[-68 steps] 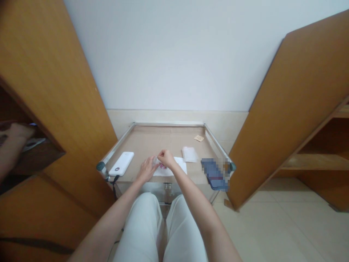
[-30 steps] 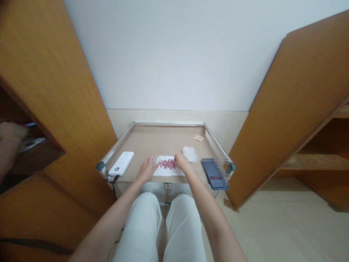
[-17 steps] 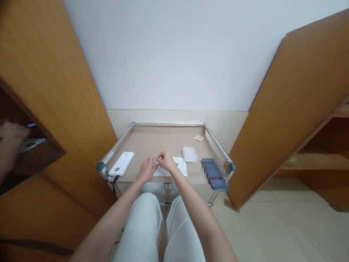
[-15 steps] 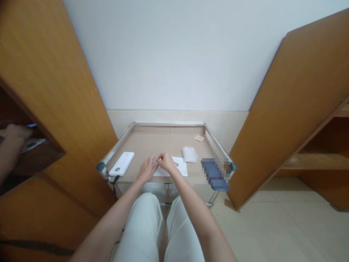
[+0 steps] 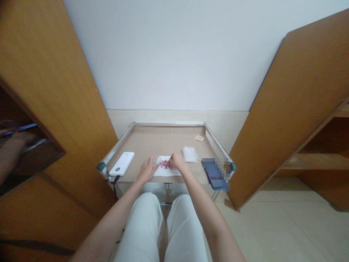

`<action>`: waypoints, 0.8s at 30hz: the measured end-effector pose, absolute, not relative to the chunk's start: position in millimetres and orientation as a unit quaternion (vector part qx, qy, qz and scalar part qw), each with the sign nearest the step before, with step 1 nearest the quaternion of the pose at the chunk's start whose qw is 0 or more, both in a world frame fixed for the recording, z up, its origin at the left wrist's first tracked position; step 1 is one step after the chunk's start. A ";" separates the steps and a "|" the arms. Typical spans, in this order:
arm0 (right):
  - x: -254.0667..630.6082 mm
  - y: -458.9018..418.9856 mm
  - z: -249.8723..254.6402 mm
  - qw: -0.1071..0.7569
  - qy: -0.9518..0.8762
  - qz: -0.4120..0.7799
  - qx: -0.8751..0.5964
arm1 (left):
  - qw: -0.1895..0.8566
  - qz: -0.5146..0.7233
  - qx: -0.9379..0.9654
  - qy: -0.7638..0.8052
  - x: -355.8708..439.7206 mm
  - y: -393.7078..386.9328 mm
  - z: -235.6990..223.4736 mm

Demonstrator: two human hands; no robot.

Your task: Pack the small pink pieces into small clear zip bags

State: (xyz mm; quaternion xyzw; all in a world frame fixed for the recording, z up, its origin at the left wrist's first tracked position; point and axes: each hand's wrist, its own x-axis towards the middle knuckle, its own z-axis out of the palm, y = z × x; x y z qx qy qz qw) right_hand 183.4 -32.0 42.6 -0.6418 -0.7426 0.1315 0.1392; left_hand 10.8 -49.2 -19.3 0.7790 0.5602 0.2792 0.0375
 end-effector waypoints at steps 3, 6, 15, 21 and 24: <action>190.2 -34.0 43.9 0.065 -0.745 0.105 -0.655 | 0.043 0.274 0.779 0.562 10.7 -49.9 -17.6; 191.6 -35.1 42.6 0.050 -0.737 0.099 -0.667 | 0.045 0.270 0.780 0.563 10.7 -51.0 -15.6; 191.9 -33.1 36.5 0.070 -0.737 0.096 -0.666 | 0.042 0.269 0.780 0.563 10.4 -50.2 -16.8; 194.9 -25.8 30.5 0.068 -0.734 0.096 -0.669 | 0.045 0.275 0.781 0.559 10.0 -50.6 -17.4; 196.1 -23.3 31.0 0.062 -0.729 0.107 -0.673 | 0.042 0.278 0.784 0.554 10.0 -51.4 -16.5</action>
